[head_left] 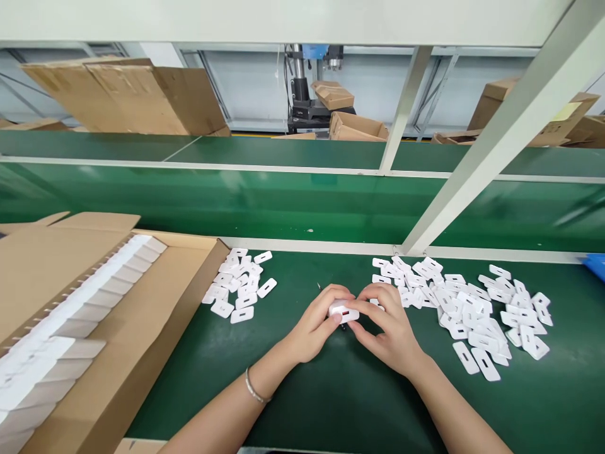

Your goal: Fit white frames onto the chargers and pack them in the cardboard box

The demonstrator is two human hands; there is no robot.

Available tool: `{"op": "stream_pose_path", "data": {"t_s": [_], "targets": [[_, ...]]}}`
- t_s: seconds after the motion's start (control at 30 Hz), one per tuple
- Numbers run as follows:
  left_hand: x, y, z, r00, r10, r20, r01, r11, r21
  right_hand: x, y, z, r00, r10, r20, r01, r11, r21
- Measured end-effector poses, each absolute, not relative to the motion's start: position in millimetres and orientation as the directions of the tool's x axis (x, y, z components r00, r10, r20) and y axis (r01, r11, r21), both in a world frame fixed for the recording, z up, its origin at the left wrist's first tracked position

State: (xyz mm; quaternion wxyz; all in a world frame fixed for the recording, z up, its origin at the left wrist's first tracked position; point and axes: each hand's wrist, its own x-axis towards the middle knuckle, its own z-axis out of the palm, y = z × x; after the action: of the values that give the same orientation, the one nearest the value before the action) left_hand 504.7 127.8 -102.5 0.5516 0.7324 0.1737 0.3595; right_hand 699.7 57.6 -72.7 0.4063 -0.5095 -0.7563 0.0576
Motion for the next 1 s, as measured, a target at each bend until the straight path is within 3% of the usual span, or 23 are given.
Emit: {"op": "stream_pose_path", "data": {"t_s": [0.23, 0.47, 0.7, 0.87, 1.0], "targets": [[505.1, 126.5, -104.0, 0.678, 0.662, 0.320, -0.133, -0.317, 0.939, 698.6, 55.8, -69.7, -0.176, 0.817, 0.549, 0.718, 0.488, -0.496], [507.1, 122.6, -104.5, 0.700, 0.659, 0.276, -0.111, -0.282, 0.953, 690.9, 53.1, -72.3, -0.074, 0.940, 0.332, 0.503, 0.323, -0.802], [505.2, 120.8, -106.5, 0.671, 0.683, 0.288, -0.162, -0.244, 0.956, 693.4, 56.0, -83.5, 0.088, 0.953, 0.291, 0.437, 0.225, -0.871], [505.6, 119.2, -105.6, 0.624, 0.681, 0.383, -0.239, -0.300, 0.924, 691.2, 54.7, -87.5, -0.033, 0.996, 0.085, 0.309, 0.091, -0.947], [506.9, 114.6, -103.6, 0.614, 0.664, 0.427, -0.265, -0.336, 0.904, 685.4, 55.2, -91.1, -0.100, 0.993, 0.054, 0.176, 0.072, -0.982]]}}
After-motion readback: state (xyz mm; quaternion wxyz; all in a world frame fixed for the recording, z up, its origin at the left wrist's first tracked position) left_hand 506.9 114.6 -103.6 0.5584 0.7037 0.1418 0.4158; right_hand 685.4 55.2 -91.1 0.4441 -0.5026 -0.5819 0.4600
